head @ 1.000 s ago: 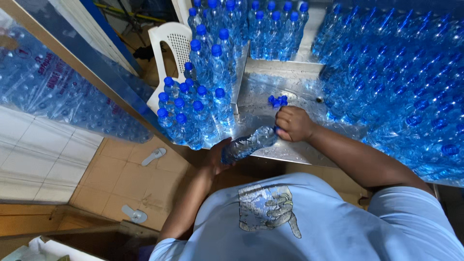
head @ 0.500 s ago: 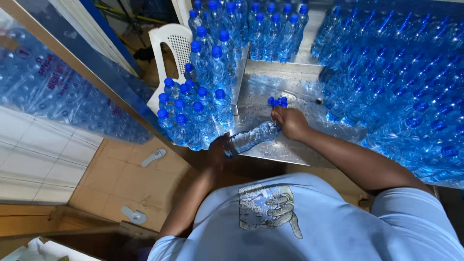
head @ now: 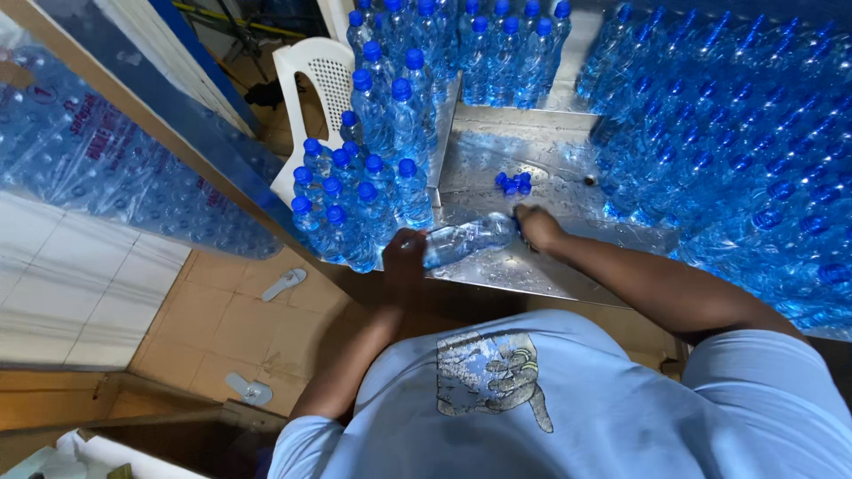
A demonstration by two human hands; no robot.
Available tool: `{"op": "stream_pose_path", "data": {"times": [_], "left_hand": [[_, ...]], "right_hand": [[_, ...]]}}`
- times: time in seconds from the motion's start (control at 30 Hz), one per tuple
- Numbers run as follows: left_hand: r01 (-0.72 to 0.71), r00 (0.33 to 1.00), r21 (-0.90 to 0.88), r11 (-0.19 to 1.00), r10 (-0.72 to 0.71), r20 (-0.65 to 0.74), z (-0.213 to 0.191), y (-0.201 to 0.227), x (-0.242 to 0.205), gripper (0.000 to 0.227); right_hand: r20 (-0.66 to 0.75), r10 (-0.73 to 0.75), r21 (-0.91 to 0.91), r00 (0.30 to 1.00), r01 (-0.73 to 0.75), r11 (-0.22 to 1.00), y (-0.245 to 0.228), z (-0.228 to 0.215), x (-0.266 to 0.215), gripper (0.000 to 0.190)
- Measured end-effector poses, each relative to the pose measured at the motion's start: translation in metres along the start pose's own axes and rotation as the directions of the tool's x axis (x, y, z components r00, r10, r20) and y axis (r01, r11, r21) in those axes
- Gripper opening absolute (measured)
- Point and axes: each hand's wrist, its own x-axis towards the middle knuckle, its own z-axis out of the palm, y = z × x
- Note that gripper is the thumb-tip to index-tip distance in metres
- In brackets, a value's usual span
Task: The person repeatedly picks up plastic water bottles from a large pile on a metal table and wraps them in clear plastic film. They then place the wrapped bottles onto a white plastic chair to the left.
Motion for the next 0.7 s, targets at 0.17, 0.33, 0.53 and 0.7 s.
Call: {"op": "stream_pose_path", "data": {"times": [0.17, 0.33, 0.53, 0.7], "left_hand": [[-0.06, 0.998, -0.103, 0.993, 0.061, 0.006, 0.002, 0.01, -0.022, 0.062], [0.076, 0.987, -0.323, 0.943, -0.117, -0.112, 0.013, 0.008, -0.034, 0.078], [0.761, 0.639, -0.169, 0.626, -0.769, 0.029, 0.036, 0.018, -0.02, 0.085], [0.822, 0.55, -0.185, 0.539, -0.835, 0.01, 0.045, 0.007, -0.02, 0.074]], "right_hand": [[0.421, 0.521, 0.113, 0.743, -0.613, 0.782, 0.023, 0.003, 0.009, 0.046], [0.277, -0.06, -0.05, 0.959, 0.076, 0.996, -0.063, -0.006, 0.017, 0.068], [0.391, -0.256, -0.432, 0.884, 0.422, 0.797, -0.156, 0.056, 0.019, 0.059], [0.612, -0.41, -0.091, 0.676, 0.575, 0.813, -0.143, 0.018, 0.054, 0.056]]}}
